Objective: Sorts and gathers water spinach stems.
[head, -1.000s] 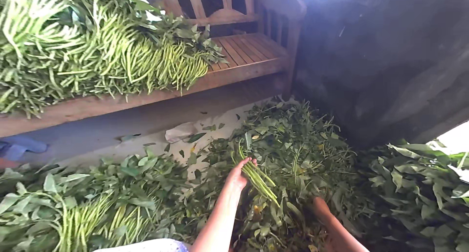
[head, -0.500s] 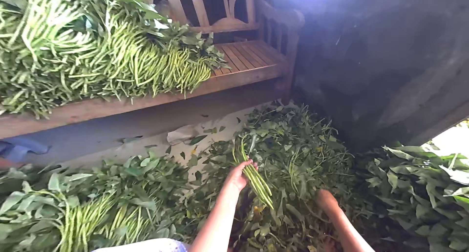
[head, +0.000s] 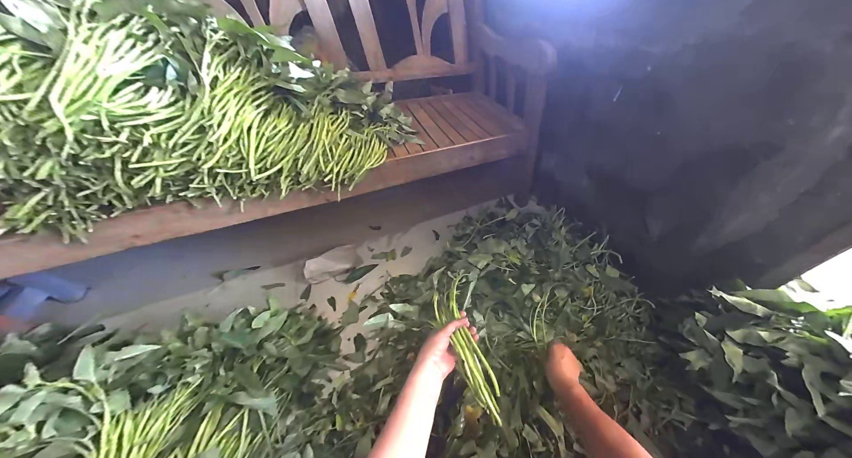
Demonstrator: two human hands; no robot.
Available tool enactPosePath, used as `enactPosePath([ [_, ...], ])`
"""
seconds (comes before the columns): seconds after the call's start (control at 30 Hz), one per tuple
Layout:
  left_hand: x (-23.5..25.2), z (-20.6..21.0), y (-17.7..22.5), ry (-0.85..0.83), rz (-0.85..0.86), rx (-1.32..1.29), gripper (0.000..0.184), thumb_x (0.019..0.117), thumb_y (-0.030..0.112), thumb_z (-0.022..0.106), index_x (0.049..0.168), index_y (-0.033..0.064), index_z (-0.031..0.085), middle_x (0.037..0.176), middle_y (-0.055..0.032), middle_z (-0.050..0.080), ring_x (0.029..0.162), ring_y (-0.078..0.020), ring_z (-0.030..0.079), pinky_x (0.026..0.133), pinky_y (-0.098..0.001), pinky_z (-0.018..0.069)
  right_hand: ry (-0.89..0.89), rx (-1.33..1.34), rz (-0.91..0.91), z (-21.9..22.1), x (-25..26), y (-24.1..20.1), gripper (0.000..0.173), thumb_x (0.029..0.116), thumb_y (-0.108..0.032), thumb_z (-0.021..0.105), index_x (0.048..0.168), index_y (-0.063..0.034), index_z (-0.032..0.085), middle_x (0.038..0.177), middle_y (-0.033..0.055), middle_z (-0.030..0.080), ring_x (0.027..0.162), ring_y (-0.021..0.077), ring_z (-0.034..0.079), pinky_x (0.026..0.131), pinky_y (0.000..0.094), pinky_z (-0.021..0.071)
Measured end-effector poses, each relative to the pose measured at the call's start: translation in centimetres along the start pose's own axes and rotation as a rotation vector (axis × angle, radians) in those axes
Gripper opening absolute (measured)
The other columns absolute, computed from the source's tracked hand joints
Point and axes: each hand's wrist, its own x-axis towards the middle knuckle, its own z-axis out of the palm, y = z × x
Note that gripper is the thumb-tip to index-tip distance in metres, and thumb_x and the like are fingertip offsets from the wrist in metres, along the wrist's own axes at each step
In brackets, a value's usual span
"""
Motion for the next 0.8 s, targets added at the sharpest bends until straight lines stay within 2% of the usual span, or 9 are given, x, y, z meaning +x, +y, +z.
enactPosePath([
  [0.1,0.4,0.2,-0.4,0.014,-0.035,-0.02,0.013,0.1006,0.007,0.059,0.11,-0.0006,0.061,0.086,-0.0123,0.065,0.073,-0.023,0.069,0.069,-0.0383,0.0625,0.026,0.293,-0.049,-2.2,0.2,2.2,0.035,0.1016,-0.029,0.06,0.126,-0.0047,0.069,0.122,0.0189,0.07,0.115,0.0336,0.067,0.099,0.0542,0.0528],
  [0.13,0.4,0.4,-0.7,0.016,-0.051,-0.027,0.011,0.1006,0.008,0.059,0.107,-0.0008,0.061,0.085,-0.0123,0.064,0.072,-0.0229,0.068,0.068,-0.038,0.0624,0.017,0.425,-0.082,-3.0,0.0,2.9,0.035,0.1027,-0.028,0.062,0.126,-0.0026,0.068,0.118,0.0187,0.071,0.105,0.0309,0.07,0.094,0.0499,0.0555],
  [0.2,0.2,1.1,-1.2,0.013,-0.086,-0.009,0.011,0.0999,0.008,0.06,0.107,-0.001,0.06,0.084,-0.0119,0.064,0.07,-0.0222,0.067,0.066,-0.0374,0.0622,0.007,0.67,-0.15,-4.5,-1.8,3.1,0.032,0.1036,-0.027,0.063,0.121,0.0003,0.066,0.102,0.014,0.069,0.077,0.0202,0.067,0.073,0.0383,0.0579],
  [0.27,-0.2,2.1,-1.8,0.001,-0.115,0.062,0.01,0.099,0.006,0.061,0.107,-0.0014,0.061,0.083,-0.0117,0.064,0.069,-0.0217,0.067,0.065,-0.0368,0.0617,0.002,0.753,-0.23,-5.1,-4.1,2.8,0.03,0.1036,-0.025,0.062,0.118,0.0007,0.066,0.096,0.0111,0.07,0.07,0.0159,0.066,0.067,0.0345,0.058],
  [0.37,-1.3,3.5,-2.9,-0.022,-0.107,0.213,0.013,0.0973,0.003,0.063,0.109,-0.0026,0.063,0.086,-0.0133,0.067,0.071,-0.023,0.068,0.065,-0.0377,0.0606,0.077,0.72,-0.303,-3.1,-6.3,2.5,0.026,0.1019,-0.023,0.064,0.113,0.0006,0.069,0.093,0.0111,0.071,0.072,0.0181,0.069,0.071,0.0371,0.0603],
  [0.43,-1.7,4.2,-3.8,-0.031,-0.098,0.268,0.015,0.0967,0.002,0.065,0.11,-0.0029,0.063,0.088,-0.0136,0.068,0.072,-0.0227,0.069,0.065,-0.0376,0.0609,0.13,0.627,-0.395,-1.4,-7.5,1.9,0.027,0.0996,-0.024,0.067,0.11,0.0007,0.072,0.098,0.0132,0.072,0.081,0.0205,0.071,0.078,0.0388,0.0608],
  [0.57,-2.3,3.9,-4.4,-0.087,-0.065,0.183,0.024,0.0982,-0.001,0.058,0.122,-0.0048,0.061,0.1,-0.0176,0.071,0.081,-0.0258,0.071,0.071,-0.039,0.0604,0.151,0.443,-0.532,-0.5,-9.0,0.8,0.026,0.0979,-0.026,0.068,0.107,-0.0023,0.075,0.108,0.0153,0.072,0.098,0.0244,0.07,0.093,0.0416,0.0566],
  [0.63,-2.4,3.8,-4.0,-0.121,-0.041,0.096,0.029,0.0993,-0.002,0.053,0.127,-0.0052,0.058,0.103,-0.0186,0.07,0.082,-0.0254,0.071,0.071,-0.0376,0.0603,0.151,0.415,-0.529,-0.9,-9.1,0.5,0.027,0.0976,-0.028,0.068,0.106,-0.0036,0.075,0.108,0.0146,0.072,0.101,0.0252,0.07,0.095,0.0432,0.0553],
  [0.8,-3.0,3.9,-3.9,-0.149,-0.017,0.036,0.024,0.096,-0.004,0.058,0.12,-0.0045,0.059,0.107,-0.0192,0.069,0.087,-0.026,0.07,0.077,-0.039,0.0604,0.177,0.416,-0.505,-1.5,-9.0,0.2,0.027,0.0974,-0.029,0.068,0.105,-0.0038,0.075,0.106,0.0128,0.072,0.097,0.0236,0.07,0.093,0.0431,0.0559],
])
